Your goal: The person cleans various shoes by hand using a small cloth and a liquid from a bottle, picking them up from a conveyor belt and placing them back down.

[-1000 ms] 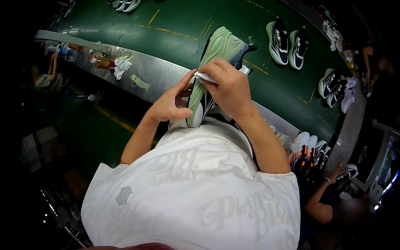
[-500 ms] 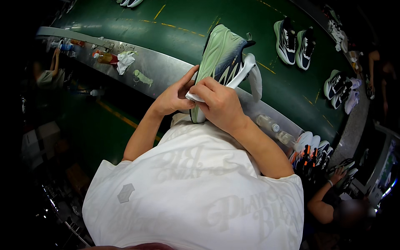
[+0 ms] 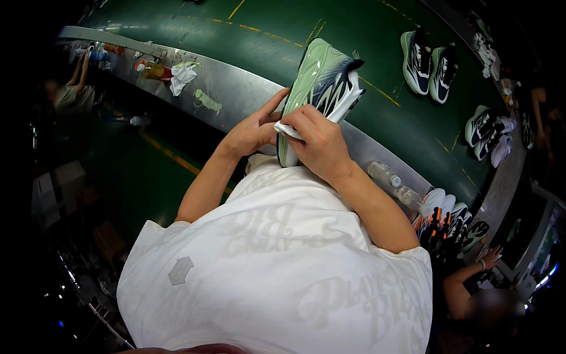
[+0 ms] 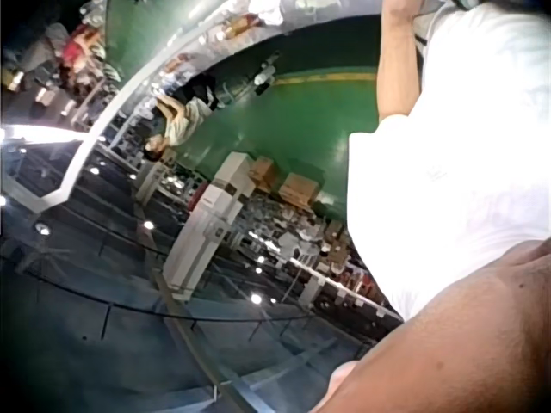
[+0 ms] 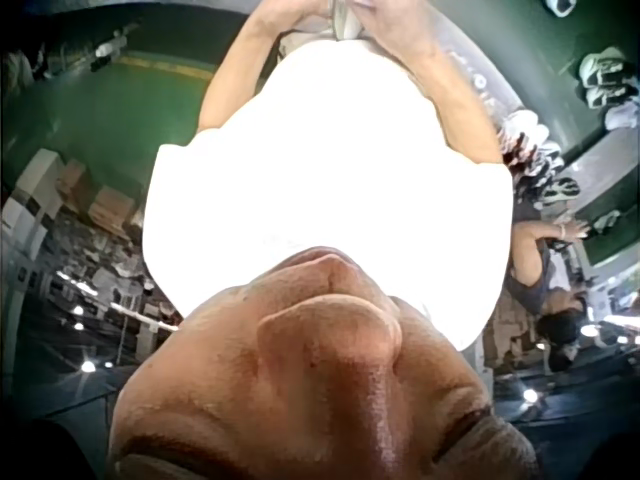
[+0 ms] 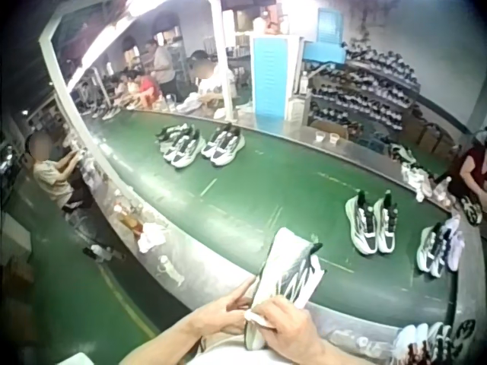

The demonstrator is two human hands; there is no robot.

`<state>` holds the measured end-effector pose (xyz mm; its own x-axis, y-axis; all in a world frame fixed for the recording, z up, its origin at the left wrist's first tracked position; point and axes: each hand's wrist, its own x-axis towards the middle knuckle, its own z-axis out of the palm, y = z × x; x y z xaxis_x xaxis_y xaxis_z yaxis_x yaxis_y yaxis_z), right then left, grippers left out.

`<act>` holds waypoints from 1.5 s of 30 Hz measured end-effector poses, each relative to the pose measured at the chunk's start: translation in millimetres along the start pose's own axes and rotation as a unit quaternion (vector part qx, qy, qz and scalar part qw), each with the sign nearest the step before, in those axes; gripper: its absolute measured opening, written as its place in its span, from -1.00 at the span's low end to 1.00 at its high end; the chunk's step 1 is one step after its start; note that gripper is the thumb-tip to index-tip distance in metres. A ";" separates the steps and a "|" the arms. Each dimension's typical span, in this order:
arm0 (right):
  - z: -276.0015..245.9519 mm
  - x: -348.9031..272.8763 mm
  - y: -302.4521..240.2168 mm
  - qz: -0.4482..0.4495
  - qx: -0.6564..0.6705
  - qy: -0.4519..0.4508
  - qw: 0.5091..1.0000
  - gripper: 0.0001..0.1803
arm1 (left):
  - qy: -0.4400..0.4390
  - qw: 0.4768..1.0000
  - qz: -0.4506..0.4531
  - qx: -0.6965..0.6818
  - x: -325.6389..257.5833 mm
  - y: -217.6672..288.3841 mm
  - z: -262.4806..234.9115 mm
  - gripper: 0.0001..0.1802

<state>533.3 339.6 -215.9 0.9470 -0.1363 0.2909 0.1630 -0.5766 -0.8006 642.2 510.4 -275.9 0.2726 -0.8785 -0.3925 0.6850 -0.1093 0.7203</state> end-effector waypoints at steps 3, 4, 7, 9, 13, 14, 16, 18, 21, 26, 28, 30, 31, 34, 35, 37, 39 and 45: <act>7.7 -1.7 4.8 0.003 0.014 -0.020 1.000 -0.73 | 0.005 0.999 -0.037 -0.017 1.9 -20.6 -12.2 -0.11; 8.9 -1.8 6.5 0.004 0.019 -0.032 0.999 -0.73 | 0.000 0.999 -0.042 -0.012 4.0 -28.2 -15.1 -0.15; 16.1 0.3 6.9 0.009 0.018 -0.060 0.998 -0.72 | 0.003 0.995 -0.047 -0.085 2.5 -44.3 -19.4 -0.23; 19.8 0.0 6.7 -0.010 0.017 -0.081 0.996 -0.68 | 0.057 0.990 -0.037 -0.121 1.2 -29.3 1.4 -0.33; 20.2 7.4 -1.3 -0.065 0.004 -0.144 0.987 -0.67 | 0.068 0.987 -0.033 -0.143 7.7 -28.8 -4.0 -0.32; 19.5 9.5 -2.8 -0.077 0.002 -0.151 0.986 -0.67 | 0.059 0.990 -0.017 -0.123 9.9 -29.3 -10.6 -0.30; 18.4 9.3 -4.1 -0.100 -0.008 -0.178 0.979 -0.68 | 0.052 0.992 0.007 -0.117 10.2 -25.9 -12.3 -0.25; 16.8 6.4 -3.6 -0.122 -0.025 -0.217 0.968 -0.68 | 0.055 0.988 0.022 -0.142 9.8 -17.4 -4.7 -0.19; 13.5 5.9 -2.7 -0.134 -0.024 -0.239 0.961 -0.67 | 0.063 0.985 0.036 -0.155 9.1 -13.7 -1.9 -0.23; 19.3 9.4 -11.9 -0.035 -0.029 -0.102 0.994 -0.65 | 0.070 0.989 0.058 -0.117 -1.0 4.3 4.4 -0.07; 20.3 10.7 -13.2 -0.047 -0.029 -0.089 0.994 -0.71 | 0.055 0.991 0.060 -0.110 -2.6 7.3 2.9 -0.05; 19.4 9.4 -11.8 -0.087 -0.022 -0.142 0.986 -0.77 | 0.044 0.989 0.074 -0.118 -0.2 4.1 0.0 -0.05; 18.5 6.9 -10.7 -0.107 -0.019 -0.167 0.980 -0.80 | 0.045 0.988 0.074 -0.127 1.2 3.1 1.1 -0.04; 19.8 6.1 -7.2 -0.130 -0.026 -0.200 0.971 -0.85 | 0.051 0.985 0.067 -0.151 2.8 1.0 3.3 -0.01; 20.5 6.7 -7.2 -0.131 -0.027 -0.203 0.970 -0.85 | 0.054 0.984 0.062 -0.159 1.6 0.5 3.3 -0.02; 23.3 10.3 -13.1 -0.071 -0.027 -0.153 0.985 -0.87 | 0.057 0.984 0.059 -0.158 -0.1 0.6 2.2 -0.04; 24.3 11.0 -14.9 -0.047 -0.031 -0.133 0.989 -0.87 | 0.055 0.987 0.066 -0.139 -1.4 2.0 0.9 -0.06; 21.4 7.2 -9.2 -0.123 -0.054 -0.234 0.963 -0.80 | 0.097 0.976 0.071 -0.184 4.2 -10.8 -5.5 -0.31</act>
<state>544.6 361.1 -217.7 0.9083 0.3789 0.1774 0.3933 -0.6288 -0.6707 639.7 510.4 -288.4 0.4810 -0.7635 -0.4309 0.8173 0.2125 0.5356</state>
